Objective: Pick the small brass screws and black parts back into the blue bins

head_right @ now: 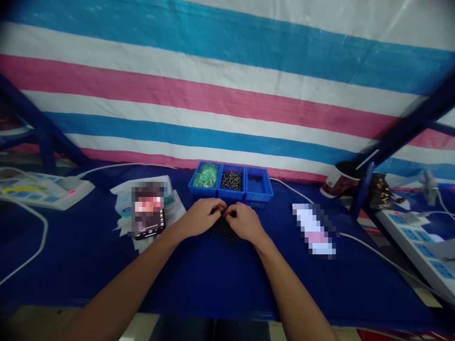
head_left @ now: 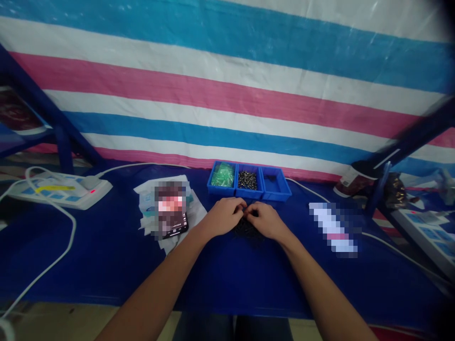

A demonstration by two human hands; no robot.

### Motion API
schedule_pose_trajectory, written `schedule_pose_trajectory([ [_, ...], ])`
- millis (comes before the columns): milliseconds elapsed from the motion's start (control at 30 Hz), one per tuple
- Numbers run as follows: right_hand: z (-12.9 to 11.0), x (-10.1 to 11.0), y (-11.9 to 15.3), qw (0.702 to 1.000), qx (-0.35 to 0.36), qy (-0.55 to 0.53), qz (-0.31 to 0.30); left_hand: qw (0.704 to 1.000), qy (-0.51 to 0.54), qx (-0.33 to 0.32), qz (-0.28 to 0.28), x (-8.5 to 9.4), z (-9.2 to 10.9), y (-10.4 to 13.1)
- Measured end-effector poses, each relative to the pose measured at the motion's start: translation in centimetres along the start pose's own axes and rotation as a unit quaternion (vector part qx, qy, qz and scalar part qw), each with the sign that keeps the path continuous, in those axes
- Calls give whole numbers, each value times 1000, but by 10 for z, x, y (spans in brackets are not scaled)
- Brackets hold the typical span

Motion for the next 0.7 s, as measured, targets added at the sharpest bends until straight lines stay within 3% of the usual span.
schedule_pose_trajectory([
  [533, 0, -4, 0, 1000, -15, 11, 6, 1000, 13, 24, -8, 1, -4, 0],
  [700, -3, -4, 1, 1000, 8, -12, -26, 1000, 16, 19, -6, 1, -5, -1],
])
Point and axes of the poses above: each hand's wrist, its own y-axis away from the middle knuckle, its own x-axis out of the back of the hand, z = x × y, the point moved 6 cm from there along -y, towards the middle knuckle, and after that the axes turned 11 degrees about -y, right-handed, at the moved point
